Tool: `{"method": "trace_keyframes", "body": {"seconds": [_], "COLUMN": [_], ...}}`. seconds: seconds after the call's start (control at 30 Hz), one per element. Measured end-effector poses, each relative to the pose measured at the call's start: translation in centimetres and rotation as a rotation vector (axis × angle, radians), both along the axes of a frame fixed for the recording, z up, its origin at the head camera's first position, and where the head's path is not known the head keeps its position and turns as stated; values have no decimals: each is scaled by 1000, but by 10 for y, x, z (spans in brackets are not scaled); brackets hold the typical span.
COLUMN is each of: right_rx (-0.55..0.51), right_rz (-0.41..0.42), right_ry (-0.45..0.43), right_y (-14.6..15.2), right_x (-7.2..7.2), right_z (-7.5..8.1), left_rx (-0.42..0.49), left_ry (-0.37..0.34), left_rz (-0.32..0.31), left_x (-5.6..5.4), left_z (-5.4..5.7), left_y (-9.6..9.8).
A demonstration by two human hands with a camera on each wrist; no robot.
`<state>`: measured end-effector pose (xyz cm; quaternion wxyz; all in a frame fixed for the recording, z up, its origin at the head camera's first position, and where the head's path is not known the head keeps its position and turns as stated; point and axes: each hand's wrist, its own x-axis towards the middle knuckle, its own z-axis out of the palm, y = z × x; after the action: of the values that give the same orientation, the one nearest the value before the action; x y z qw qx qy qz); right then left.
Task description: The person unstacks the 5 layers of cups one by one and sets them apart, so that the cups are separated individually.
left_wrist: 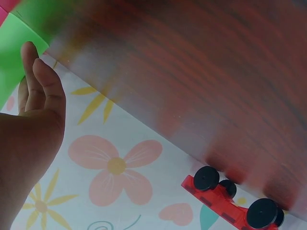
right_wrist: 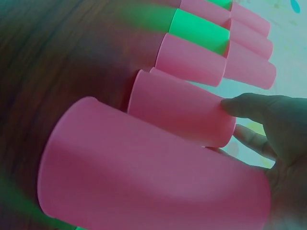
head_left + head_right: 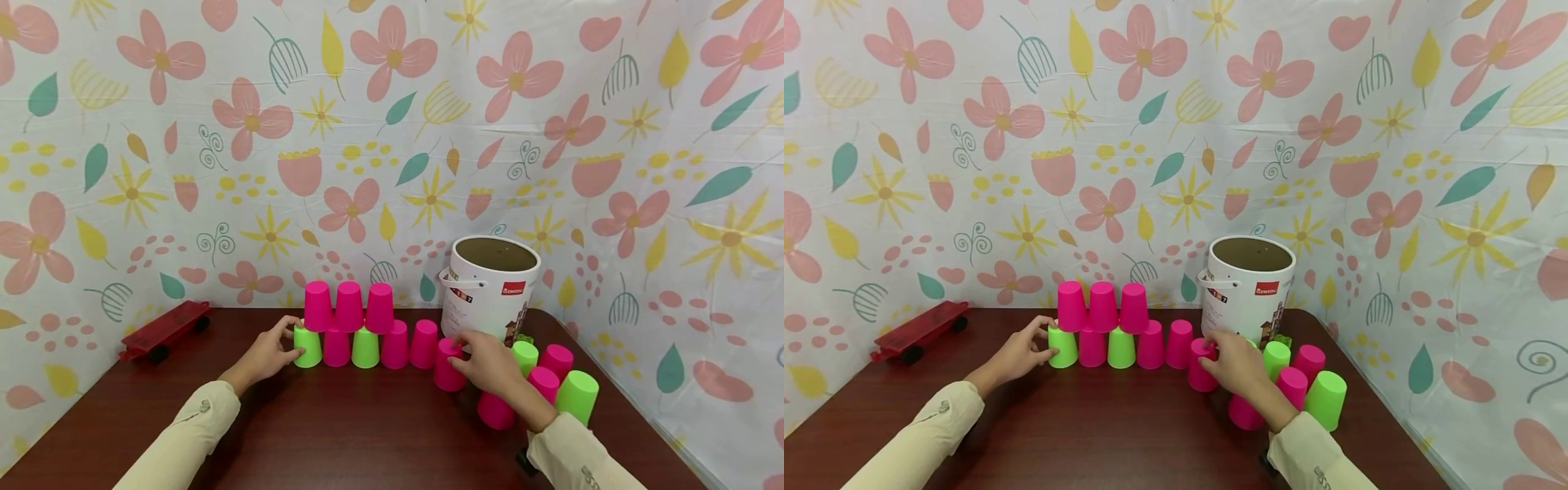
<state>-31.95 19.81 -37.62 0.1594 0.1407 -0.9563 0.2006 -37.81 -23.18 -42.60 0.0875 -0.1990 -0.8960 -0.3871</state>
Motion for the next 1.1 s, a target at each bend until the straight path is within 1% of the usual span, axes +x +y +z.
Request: {"method": "trace_keyframes", "body": {"seconds": [0.3, 0.47, 0.67, 0.93, 1.0, 1.1], "right_rx": [-22, -18, -12, 3, -8, -22], "right_rz": [19, 16, 31, 16, 33, 95], "right_ry": [-30, -28, -16, -15, -13, -4], "right_y": [7, 10, 10, 13, 13, 14], "right_x": [-3, -4, -7, -10, -10, -13], "right_z": [2, 1, 1, 3, 3, 4], "left_rx": [-10, -5, 1, -8, -11, -7], "left_ry": [5, 7, 7, 0, 2, 7], "left_rz": [-2, -5, -4, 0, -2, 0], "left_x": [-1, 0, 0, -2, -3, -2], "left_z": [-1, -1, -1, -2, -2, -2], "left_y": [1, 1, 0, -2, -2, -1]}}
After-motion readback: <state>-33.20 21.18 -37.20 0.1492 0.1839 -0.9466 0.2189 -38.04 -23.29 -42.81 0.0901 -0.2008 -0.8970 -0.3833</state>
